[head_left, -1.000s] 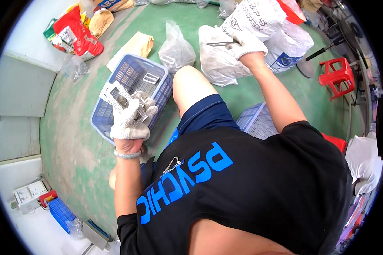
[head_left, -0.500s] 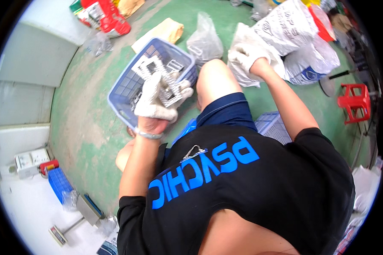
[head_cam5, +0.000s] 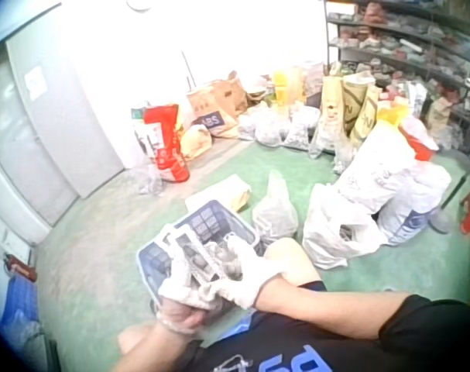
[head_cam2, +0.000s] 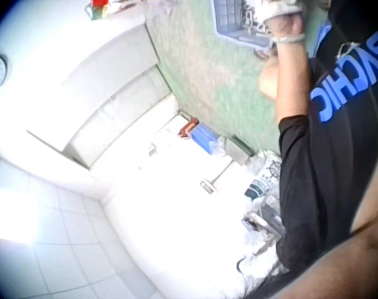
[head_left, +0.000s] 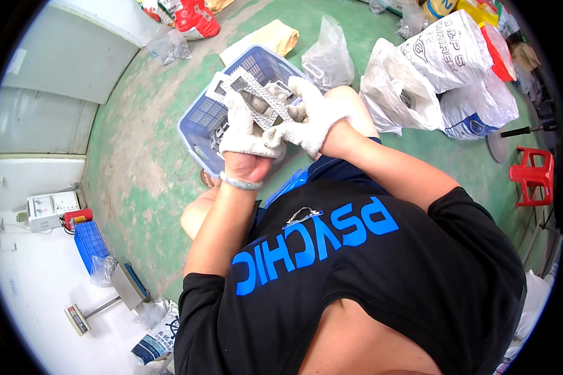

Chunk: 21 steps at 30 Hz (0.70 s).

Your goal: The person takes metal rectangular frames from a blue basket and puts them into a white bag by hand.

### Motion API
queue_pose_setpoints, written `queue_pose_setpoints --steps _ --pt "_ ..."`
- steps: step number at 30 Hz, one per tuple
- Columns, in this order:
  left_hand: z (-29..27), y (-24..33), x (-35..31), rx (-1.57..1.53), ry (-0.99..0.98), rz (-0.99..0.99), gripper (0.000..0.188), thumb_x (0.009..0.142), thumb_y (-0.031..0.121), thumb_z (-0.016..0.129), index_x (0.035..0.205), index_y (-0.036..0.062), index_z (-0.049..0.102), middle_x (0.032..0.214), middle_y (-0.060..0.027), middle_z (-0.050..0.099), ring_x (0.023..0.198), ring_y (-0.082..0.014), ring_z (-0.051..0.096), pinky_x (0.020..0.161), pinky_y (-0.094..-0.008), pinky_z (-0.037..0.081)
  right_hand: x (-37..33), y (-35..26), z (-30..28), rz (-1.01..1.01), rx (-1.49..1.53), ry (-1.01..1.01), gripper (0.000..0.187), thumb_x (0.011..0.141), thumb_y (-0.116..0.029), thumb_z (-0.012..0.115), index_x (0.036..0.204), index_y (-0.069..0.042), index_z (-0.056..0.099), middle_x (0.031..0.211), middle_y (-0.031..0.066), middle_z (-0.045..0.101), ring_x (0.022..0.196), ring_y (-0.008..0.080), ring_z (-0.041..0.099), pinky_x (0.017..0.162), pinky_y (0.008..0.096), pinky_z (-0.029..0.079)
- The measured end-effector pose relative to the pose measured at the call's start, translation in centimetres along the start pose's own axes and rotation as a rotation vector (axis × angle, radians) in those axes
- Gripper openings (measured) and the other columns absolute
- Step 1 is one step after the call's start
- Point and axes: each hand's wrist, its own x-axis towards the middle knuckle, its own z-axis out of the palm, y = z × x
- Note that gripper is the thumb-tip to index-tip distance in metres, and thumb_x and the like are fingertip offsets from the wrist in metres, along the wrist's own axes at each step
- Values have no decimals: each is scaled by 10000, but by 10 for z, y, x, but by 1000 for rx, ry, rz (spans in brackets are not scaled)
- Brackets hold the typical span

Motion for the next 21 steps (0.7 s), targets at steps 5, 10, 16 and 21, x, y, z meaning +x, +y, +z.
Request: queue_pose_setpoints --steps 5,10,16,21 --pt "-17 2 2 99 -41 65 483 928 308 514 1290 -1 433 1251 -156 521 1154 -296 507 987 -455 413 6 6 9 35 323 -202 464 745 -265 717 1051 40 547 962 157 643 873 242 623 768 321 487" --pt "-18 6 4 161 -20 89 474 907 258 560 1289 7 435 1257 -155 519 1150 -292 509 968 -445 429 -2 -16 -1 29 163 -140 271 743 -220 708 893 -12 623 840 125 648 777 217 621 696 323 484" --pt "-19 10 8 171 -50 160 412 882 171 598 1256 63 465 1265 -141 521 1133 -285 522 936 -442 450 -1 -30 -20 -456 -167 205 309 680 -126 673 984 -79 648 798 105 619 736 292 601 643 351 490" --pt "-18 10 7 144 -43 146 401 873 142 605 1246 73 474 1263 -138 526 1130 -279 525 930 -440 455 -1 -37 -28 -677 -339 299 326 671 -102 671 994 -62 646 799 110 621 721 286 608 636 349 498"
